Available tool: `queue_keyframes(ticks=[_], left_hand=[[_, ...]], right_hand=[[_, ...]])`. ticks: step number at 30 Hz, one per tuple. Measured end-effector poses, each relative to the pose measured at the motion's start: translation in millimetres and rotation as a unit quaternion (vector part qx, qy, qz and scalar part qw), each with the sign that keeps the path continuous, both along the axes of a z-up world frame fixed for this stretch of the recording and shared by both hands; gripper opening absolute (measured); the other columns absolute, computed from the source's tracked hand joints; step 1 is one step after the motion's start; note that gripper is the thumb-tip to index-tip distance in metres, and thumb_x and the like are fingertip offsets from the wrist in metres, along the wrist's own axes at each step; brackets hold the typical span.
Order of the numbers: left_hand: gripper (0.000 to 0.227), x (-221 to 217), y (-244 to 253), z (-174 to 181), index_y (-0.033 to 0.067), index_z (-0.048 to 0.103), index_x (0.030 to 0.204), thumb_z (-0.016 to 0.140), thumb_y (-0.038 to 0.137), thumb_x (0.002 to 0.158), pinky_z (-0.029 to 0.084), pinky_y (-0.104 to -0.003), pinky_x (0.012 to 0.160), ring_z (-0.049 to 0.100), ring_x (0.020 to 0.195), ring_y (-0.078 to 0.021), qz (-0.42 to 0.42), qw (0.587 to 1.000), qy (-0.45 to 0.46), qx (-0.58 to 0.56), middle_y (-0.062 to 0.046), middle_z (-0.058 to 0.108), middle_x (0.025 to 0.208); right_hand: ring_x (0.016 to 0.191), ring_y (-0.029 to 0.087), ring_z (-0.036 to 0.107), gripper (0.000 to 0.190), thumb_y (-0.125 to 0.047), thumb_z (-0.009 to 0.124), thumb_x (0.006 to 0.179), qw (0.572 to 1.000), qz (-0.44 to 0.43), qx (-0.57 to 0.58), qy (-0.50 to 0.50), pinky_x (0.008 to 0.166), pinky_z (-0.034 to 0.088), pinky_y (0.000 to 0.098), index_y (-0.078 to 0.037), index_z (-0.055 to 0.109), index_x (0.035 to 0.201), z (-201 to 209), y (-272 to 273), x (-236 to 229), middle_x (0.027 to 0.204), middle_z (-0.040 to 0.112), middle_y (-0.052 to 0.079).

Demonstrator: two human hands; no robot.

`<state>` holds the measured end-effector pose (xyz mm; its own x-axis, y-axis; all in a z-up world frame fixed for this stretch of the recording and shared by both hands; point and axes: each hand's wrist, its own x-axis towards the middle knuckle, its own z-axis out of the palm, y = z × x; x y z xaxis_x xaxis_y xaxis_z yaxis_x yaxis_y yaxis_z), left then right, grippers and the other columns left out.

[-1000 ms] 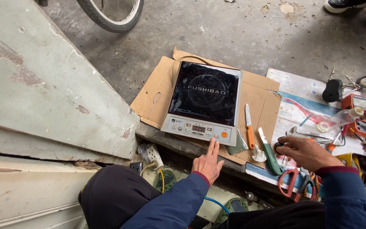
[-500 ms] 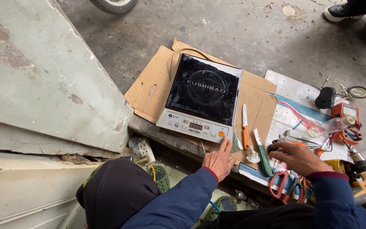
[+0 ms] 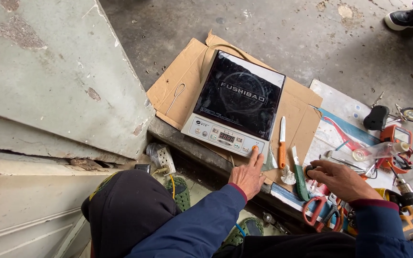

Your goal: Testing the functionality of an induction cooker by plugging it into a power source and operating the control panel buttons to verify settings.

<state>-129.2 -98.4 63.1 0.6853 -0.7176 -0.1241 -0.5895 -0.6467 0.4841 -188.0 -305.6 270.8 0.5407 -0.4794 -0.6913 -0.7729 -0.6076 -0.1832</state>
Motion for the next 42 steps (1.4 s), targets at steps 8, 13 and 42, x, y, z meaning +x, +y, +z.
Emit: queue_keyframes(ticks=[8, 13, 42], left_hand=[[0.081, -2.5, 7.7, -1.3, 0.0105, 0.028, 0.172, 0.063, 0.044, 0.108, 0.060, -0.050, 0.064, 0.073, 0.073, -0.0355, -0.015, 1.000, 0.008, 0.015, -0.011, 0.014, 0.188], [0.078, -4.3, 14.2, -2.3, 0.0103, 0.031, 0.172, 0.061, 0.043, 0.108, 0.060, -0.047, 0.062, 0.072, 0.069, -0.0332, -0.023, 0.999, 0.011, 0.026, -0.011, 0.013, 0.188], [0.084, -8.2, 23.2, -13.5, 0.0155, 0.026, 0.176, 0.067, 0.041, 0.107, 0.060, -0.049, 0.068, 0.073, 0.077, -0.0351, -0.027, 0.998, 0.021, 0.043, -0.004, 0.005, 0.190]], right_hand=[[0.128, 0.027, 0.080, 0.059, -0.045, 0.064, 0.105, 1.000, 0.011, 0.001, -0.003, 0.108, 0.059, 0.0414, -0.020, 0.067, 0.158, -4.4, 0.4, 2.3, 0.142, 0.086, 0.011], [0.130, 0.028, 0.079, 0.059, -0.046, 0.068, 0.102, 1.000, 0.021, 0.003, -0.006, 0.114, 0.056, 0.0402, -0.018, 0.071, 0.155, -10.7, -2.6, 4.5, 0.142, 0.085, 0.011], [0.130, 0.028, 0.078, 0.062, -0.054, 0.065, 0.100, 0.999, 0.048, -0.007, 0.002, 0.111, 0.057, 0.0416, -0.020, 0.075, 0.151, -20.4, -14.5, 0.9, 0.146, 0.082, 0.008]])
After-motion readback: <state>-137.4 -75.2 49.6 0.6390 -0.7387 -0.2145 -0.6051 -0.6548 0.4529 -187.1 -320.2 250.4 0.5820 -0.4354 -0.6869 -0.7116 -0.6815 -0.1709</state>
